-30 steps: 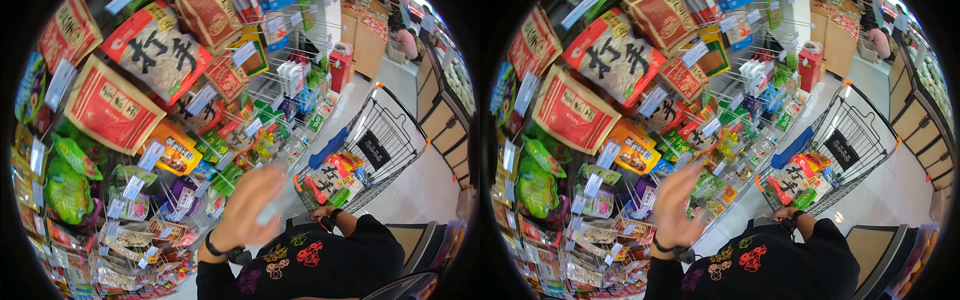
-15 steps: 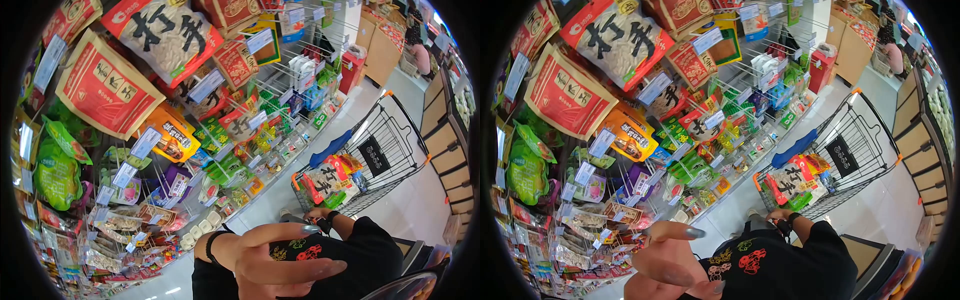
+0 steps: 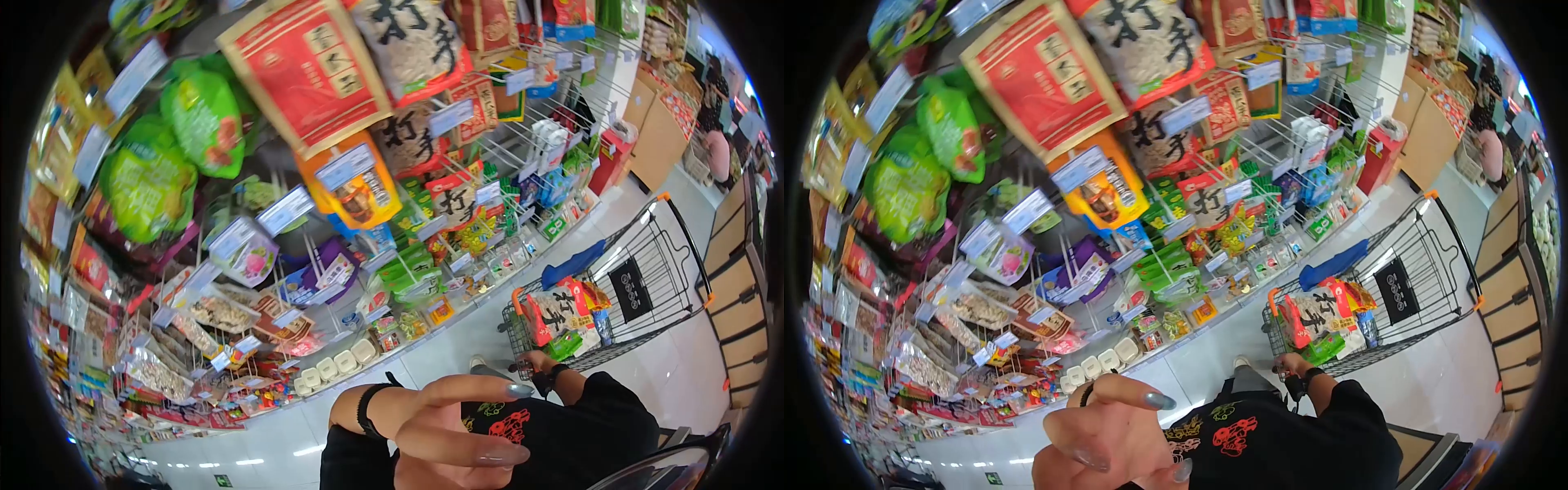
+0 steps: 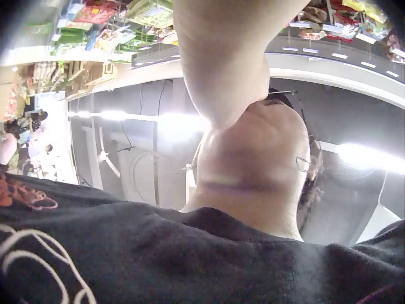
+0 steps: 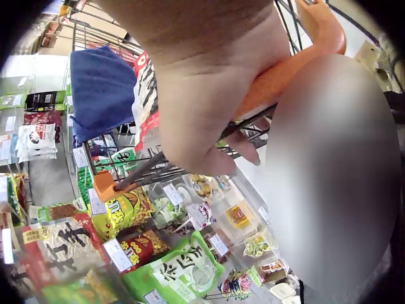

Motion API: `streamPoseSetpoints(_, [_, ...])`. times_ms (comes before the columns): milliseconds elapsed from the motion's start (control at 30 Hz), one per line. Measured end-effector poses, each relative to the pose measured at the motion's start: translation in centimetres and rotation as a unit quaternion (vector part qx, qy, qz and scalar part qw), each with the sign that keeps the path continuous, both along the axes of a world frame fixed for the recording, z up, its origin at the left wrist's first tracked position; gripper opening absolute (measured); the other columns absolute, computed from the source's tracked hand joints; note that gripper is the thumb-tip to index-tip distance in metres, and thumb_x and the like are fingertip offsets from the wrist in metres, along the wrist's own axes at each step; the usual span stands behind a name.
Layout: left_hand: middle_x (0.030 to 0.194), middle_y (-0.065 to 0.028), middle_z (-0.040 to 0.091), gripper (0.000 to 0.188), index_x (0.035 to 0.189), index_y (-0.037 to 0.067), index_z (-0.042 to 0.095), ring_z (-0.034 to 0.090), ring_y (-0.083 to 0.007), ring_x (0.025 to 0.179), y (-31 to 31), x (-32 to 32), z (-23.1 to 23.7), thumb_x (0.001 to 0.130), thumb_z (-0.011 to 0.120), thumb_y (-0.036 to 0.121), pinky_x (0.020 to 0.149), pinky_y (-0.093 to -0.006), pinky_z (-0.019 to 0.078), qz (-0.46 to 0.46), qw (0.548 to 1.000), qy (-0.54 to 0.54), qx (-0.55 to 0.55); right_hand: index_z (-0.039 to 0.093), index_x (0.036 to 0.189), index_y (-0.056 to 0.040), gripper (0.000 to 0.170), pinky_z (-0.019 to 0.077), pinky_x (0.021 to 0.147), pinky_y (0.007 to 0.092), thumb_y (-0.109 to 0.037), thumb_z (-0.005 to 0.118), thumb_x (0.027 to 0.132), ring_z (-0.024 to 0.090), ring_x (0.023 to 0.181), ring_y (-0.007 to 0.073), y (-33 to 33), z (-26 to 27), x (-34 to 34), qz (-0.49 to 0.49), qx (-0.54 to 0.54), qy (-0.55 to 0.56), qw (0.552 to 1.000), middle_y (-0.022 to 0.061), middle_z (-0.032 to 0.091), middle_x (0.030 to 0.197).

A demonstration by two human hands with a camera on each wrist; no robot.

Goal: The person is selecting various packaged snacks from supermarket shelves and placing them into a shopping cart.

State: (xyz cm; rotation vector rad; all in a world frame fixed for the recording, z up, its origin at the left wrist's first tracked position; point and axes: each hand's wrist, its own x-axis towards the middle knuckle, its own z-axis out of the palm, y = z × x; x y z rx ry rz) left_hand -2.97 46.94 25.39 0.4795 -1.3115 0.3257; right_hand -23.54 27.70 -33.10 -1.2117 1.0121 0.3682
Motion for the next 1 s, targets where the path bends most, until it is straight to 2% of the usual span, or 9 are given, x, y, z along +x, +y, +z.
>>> streamPoseSetpoints(133, [0.096,-0.0034,0.05,0.051,0.115,0.028,0.043,0.051,-0.0177,0.087,5.8,0.3,0.0,0.074,0.058,0.001,0.064,-0.0417,0.0476,0.054,0.997,0.047,-0.025,0.061,0.084,-0.0044,0.027,0.0424,0.048,0.0381,-0.028,0.061,0.07,0.054,0.057,0.0186,1.7,1.8,0.8,-0.211,-0.106,0.112,0.965,0.0056,0.055,0.069])
streamPoseSetpoints(267, [0.084,-0.0115,0.059,0.008,0.072,0.008,0.052,0.058,-0.0234,0.081,10.5,1.4,-1.4,0.078,0.055,0.011,0.069,-0.035,0.0478,0.044,0.994,0.064,-0.083,0.058,0.08,0.0058,0.039,0.0486,0.06,0.0386,-0.031,0.057,0.068,0.061,0.072,0.0289,3.4,3.9,1.4,-0.116,-0.305,0.162,0.931,0.0197,0.06,0.076])
streamPoseSetpoints(333, [0.084,-0.0092,0.058,0.002,0.081,0.01,0.053,0.057,-0.0223,0.078,13.5,1.8,-0.7,0.08,0.055,0.011,0.066,-0.0349,0.0474,0.068,0.995,0.049,-0.058,0.059,0.078,0.0051,0.04,0.0475,0.068,0.0409,-0.034,0.056,0.069,0.06,0.079,0.0341,4.4,4.3,1.7,-0.035,-0.437,0.219,0.872,0.0231,0.06,0.08])
streamPoseSetpoints(467, [0.088,-0.0008,0.052,0.046,0.118,0.025,0.048,0.054,-0.0198,0.073,17.1,0.7,1.8,0.076,0.06,0.009,0.061,-0.0409,0.0463,0.091,0.989,0.073,-0.091,0.058,0.08,0.0054,0.041,0.0442,0.075,0.0434,-0.035,0.055,0.071,0.056,0.087,0.039,7.5,6.8,2.9,-0.059,-0.449,0.21,0.866,0.0263,0.058,0.086])
streamPoseSetpoints(600, [0.089,-0.0042,0.053,0.034,0.112,0.014,0.051,0.055,-0.0224,0.072,17.5,-1.0,3.4,0.078,0.058,0.011,0.062,-0.0399,0.0457,0.14,0.965,0.169,-0.14,0.059,0.086,0.0045,0.043,0.0441,0.076,0.0424,-0.036,0.055,0.072,0.055,0.089,0.0389,8.0,6.3,2.7,-0.051,-0.449,0.221,0.865,0.0261,0.058,0.088])
streamPoseSetpoints(667, [0.092,-0.0068,0.054,0.028,0.106,0.008,0.054,0.055,-0.0232,0.074,18.3,-0.8,3.5,0.078,0.057,0.01,0.064,-0.0377,0.0456,0.164,0.97,0.162,-0.079,0.059,0.086,0.0037,0.043,0.0442,0.076,0.0424,-0.036,0.055,0.072,0.054,0.09,0.0392,8.5,6.2,3.7,-0.029,-0.446,0.216,0.868,0.0256,0.058,0.089])
streamPoseSetpoints(767, [0.099,-0.0091,0.055,0.022,0.096,0.004,0.059,0.055,-0.0224,0.076,20.8,4.0,0.5,0.075,0.058,0.01,0.065,-0.0331,0.0449,0.157,0.979,-0.061,0.113,0.06,0.087,0.0026,0.042,0.0443,0.076,0.0417,-0.036,0.052,0.072,0.055,0.09,0.038,8.6,4.9,4.0,0.049,-0.44,0.217,0.87,0.0247,0.059,0.089])
streamPoseSetpoints(867, [0.108,-0.0093,0.051,0.045,0.115,0.009,0.047,0.054,-0.0217,0.087,20.1,6.5,0.2,0.073,0.059,0.009,0.067,-0.0365,0.0434,0.122,0.928,-0.213,0.281,0.061,0.089,0.001,0.041,0.0448,0.077,0.0407,-0.034,0.048,0.073,0.056,0.09,0.0359,9.4,8.1,5.2,0.087,-0.402,0.241,0.879,0.0219,0.059,0.093])
streamPoseSetpoints(1000, [0.102,-0.0133,0.055,0.042,0.118,0.005,0.046,0.054,-0.0305,0.087,16.2,9.3,-3.9,0.079,0.053,0.019,0.072,-0.0396,0.0427,0.104,0.823,-0.272,0.488,0.061,0.09,-0.0002,0.035,0.0464,0.076,0.0391,-0.028,0.049,0.072,0.058,0.089,0.0321,8.4,6.8,5.1,0.242,-0.424,0.225,0.843,0.0185,0.06,0.094])
